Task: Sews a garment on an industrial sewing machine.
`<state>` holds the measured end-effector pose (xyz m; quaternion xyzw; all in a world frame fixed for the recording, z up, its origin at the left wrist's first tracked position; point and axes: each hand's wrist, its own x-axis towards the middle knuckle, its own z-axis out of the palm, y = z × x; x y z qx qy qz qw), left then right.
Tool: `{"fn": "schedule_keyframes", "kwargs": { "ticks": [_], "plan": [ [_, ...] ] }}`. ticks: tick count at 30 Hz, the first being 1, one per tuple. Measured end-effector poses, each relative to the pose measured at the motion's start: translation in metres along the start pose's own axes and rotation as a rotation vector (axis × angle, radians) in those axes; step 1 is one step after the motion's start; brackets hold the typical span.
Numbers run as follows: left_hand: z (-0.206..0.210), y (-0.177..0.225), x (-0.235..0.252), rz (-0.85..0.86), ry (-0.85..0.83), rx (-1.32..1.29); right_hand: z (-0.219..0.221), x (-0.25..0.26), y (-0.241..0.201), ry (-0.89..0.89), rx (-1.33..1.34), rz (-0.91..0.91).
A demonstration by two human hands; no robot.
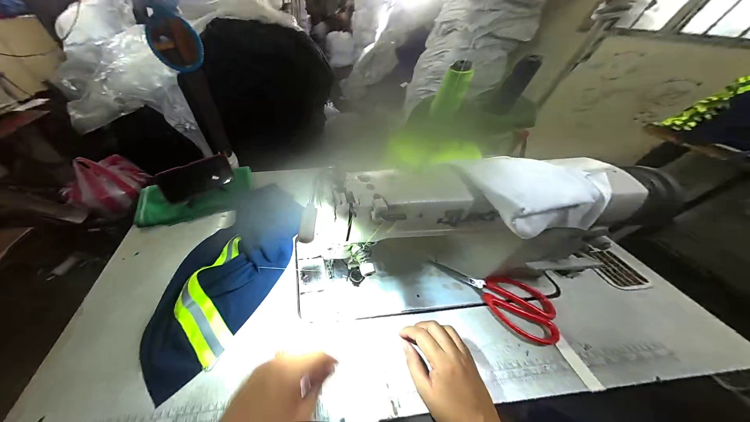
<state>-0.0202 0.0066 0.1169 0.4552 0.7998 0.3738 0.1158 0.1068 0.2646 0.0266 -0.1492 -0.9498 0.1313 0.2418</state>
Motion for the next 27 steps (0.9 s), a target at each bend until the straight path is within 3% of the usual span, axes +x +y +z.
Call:
{"fn": "schedule_keyframes", "kwargs": {
  "ticks": [2,6,10,13,17,20,24,27],
  "plan": [
    [-0.004,-0.035,0.059,-0.113,0.213,0.315,0.004,-0.001,0.002,0.041,0.016,-0.024],
    [0.004,-0.071,0.115,-0.313,-0.057,0.518,-0.012,-0.003,0.016,-0.005,0.316,-0.009],
    [0.022,-0.065,0.098,-0.185,-0.031,0.524,-0.09,0.023,0.063,0.124,0.395,-0.018],
    [0.046,-0.055,0.083,-0.086,0.032,0.48,-0.155,0.062,0.109,0.317,0.166,-0.013],
    [0.059,-0.054,0.084,-0.12,0.073,0.432,-0.212,0.139,0.147,0.394,-0.053,0.115],
    [0.061,-0.061,0.083,-0.09,0.129,0.407,-0.228,0.191,0.18,0.329,-0.118,0.289],
    [0.064,-0.064,0.082,-0.087,0.175,0.374,-0.227,0.245,0.241,-0.008,-0.244,0.577],
    [0.064,-0.065,0.082,-0.075,0.201,0.374,-0.223,0.259,0.243,-0.16,-0.367,0.755]
  ]
}}
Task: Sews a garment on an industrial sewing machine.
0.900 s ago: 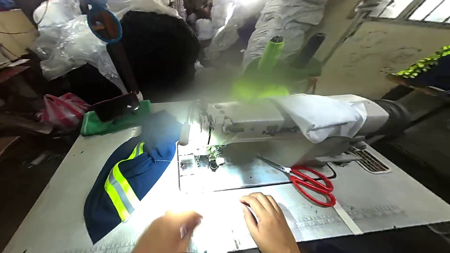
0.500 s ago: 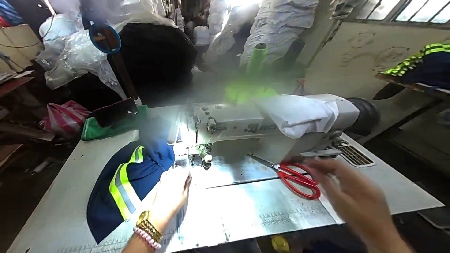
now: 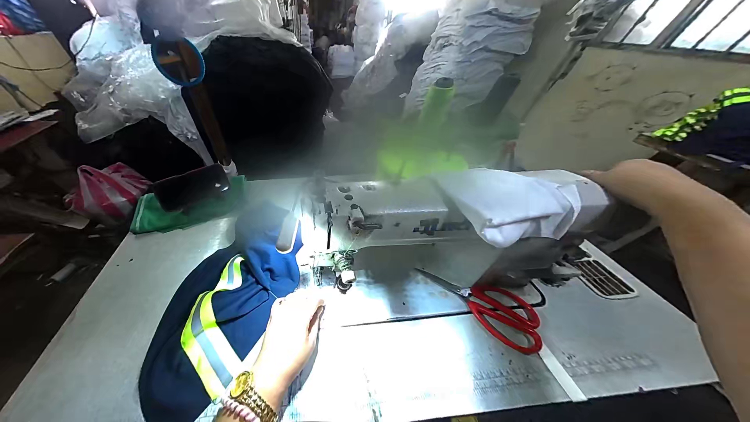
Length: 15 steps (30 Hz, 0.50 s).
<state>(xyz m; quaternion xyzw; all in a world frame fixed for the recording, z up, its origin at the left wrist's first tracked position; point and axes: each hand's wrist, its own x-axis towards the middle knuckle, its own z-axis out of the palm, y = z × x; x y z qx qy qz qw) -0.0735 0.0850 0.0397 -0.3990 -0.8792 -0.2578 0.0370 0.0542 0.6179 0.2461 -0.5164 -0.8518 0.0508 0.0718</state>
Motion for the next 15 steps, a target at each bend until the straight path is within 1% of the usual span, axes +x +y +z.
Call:
{"fn": "schedule_keyframes", "kwargs": {
  "ticks": [2,3,4,5,7,9,10,11,12,13,14,15],
  "plan": [
    [-0.001,0.0,0.0,0.0,0.006,-0.012,-0.006,-0.019,-0.01,-0.006,0.008,0.051],
    [0.0,0.0,0.002,-0.002,0.011,-0.014,-0.005,-0.031,-0.007,0.046,0.075,0.031],
    [0.001,-0.001,0.003,0.0,0.02,-0.01,0.003,-0.043,0.002,0.138,0.181,-0.026],
    [0.002,-0.001,0.003,0.003,0.028,-0.006,0.019,-0.057,0.015,0.251,0.291,-0.085],
    [0.001,-0.001,0.004,-0.005,0.021,-0.018,0.064,-0.085,0.045,0.404,0.487,-0.147],
    [0.002,-0.002,0.004,-0.017,0.025,-0.051,0.109,-0.096,0.077,0.448,0.569,-0.194],
    [0.002,-0.003,0.005,-0.022,0.028,-0.064,0.118,-0.096,0.086,0.491,0.58,-0.216],
    [0.003,-0.004,0.006,-0.021,0.039,-0.071,0.113,-0.093,0.09,0.556,0.592,-0.248],
    [0.003,-0.005,0.006,-0.02,0.047,-0.073,0.1,-0.084,0.092,0.613,0.606,-0.277],
    [0.003,-0.006,0.005,-0.013,0.057,-0.071,0.085,-0.069,0.096,0.631,0.606,-0.306],
    [0.004,-0.007,0.004,-0.007,0.058,-0.069,0.067,-0.054,0.095,0.593,0.589,-0.319],
    [0.004,-0.008,0.004,-0.003,0.059,-0.066,0.047,-0.046,0.084,0.536,0.564,-0.296]
  ]
}}
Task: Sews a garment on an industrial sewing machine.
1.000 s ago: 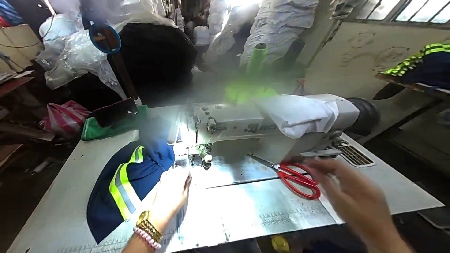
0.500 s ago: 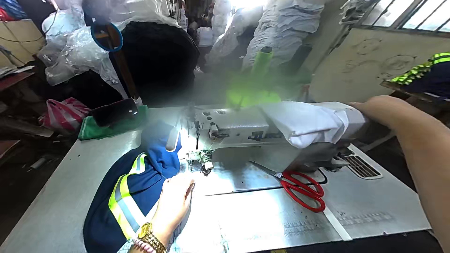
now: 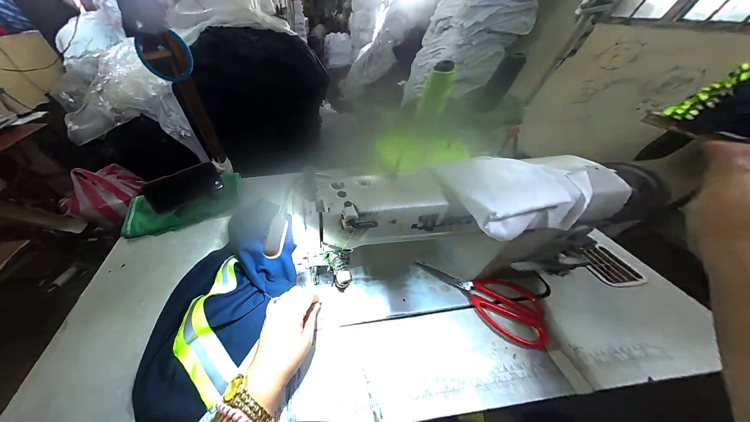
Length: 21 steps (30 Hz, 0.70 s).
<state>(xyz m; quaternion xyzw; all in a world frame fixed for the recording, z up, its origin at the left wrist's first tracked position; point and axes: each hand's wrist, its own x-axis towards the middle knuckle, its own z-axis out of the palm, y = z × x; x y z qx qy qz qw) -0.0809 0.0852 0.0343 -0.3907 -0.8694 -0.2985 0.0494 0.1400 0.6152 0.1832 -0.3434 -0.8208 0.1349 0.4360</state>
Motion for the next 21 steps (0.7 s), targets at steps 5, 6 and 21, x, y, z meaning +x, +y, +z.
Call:
{"fn": "schedule_keyframes", "kwargs": {
  "ticks": [5,6,21],
  "plan": [
    [-0.003,0.003,0.002,-0.047,-0.031,-0.031,0.015,0.021,-0.074,-0.225,-0.164,0.318],
    [-0.004,0.004,0.002,-0.063,-0.033,-0.06,0.019,0.006,-0.064,-0.153,-0.113,0.257],
    [-0.002,-0.011,-0.004,-0.015,0.12,-0.415,0.017,-0.019,-0.053,-0.083,0.101,0.252]
  ]
}}
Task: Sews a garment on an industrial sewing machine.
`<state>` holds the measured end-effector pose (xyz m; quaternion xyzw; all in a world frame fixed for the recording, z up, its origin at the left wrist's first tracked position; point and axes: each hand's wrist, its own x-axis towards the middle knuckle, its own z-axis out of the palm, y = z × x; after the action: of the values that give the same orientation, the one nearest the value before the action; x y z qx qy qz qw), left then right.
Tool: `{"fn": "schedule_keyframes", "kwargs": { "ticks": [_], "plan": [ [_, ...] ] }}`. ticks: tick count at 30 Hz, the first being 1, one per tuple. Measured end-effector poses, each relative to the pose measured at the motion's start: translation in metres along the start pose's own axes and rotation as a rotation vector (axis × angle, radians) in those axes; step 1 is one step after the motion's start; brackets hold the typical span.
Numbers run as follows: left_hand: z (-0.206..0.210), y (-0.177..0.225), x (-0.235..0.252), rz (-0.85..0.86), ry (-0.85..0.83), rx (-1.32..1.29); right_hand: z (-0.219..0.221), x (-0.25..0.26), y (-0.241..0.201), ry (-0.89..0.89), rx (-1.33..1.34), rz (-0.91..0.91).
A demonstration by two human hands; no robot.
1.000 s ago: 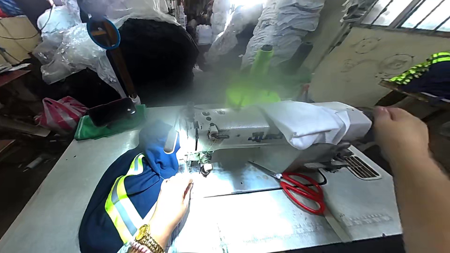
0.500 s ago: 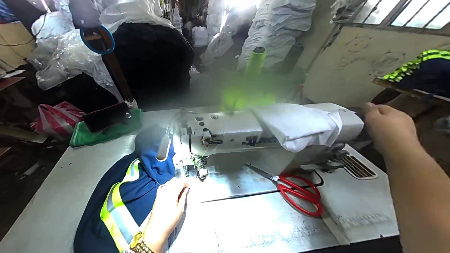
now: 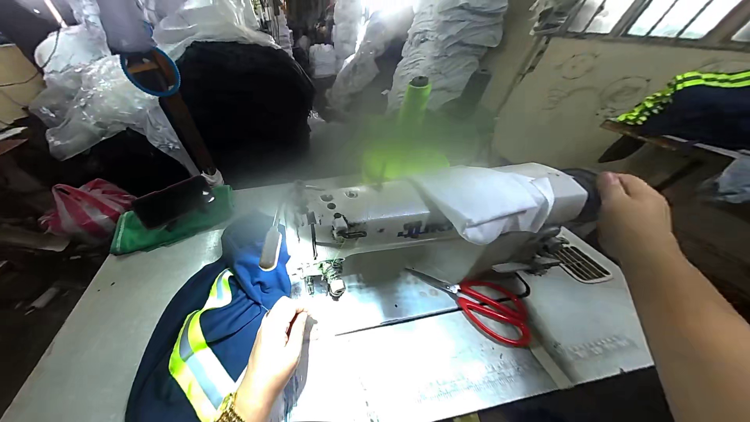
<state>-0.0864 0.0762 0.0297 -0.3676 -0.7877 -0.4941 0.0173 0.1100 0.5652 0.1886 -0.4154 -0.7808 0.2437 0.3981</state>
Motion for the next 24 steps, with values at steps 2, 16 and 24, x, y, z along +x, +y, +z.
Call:
{"fn": "schedule_keyframes", "kwargs": {
  "ticks": [2,16,24],
  "plan": [
    [-0.002,0.001,0.0,0.015,0.005,-0.054,0.008,-0.017,0.013,0.057,0.14,-0.04],
    [-0.002,0.03,-0.024,0.272,-0.245,0.395,-0.022,-0.049,-0.047,0.088,-0.241,-0.441],
    [-0.002,0.031,-0.031,0.206,-0.218,0.461,0.158,-0.265,-0.134,-0.791,0.123,-0.378]
  ]
}}
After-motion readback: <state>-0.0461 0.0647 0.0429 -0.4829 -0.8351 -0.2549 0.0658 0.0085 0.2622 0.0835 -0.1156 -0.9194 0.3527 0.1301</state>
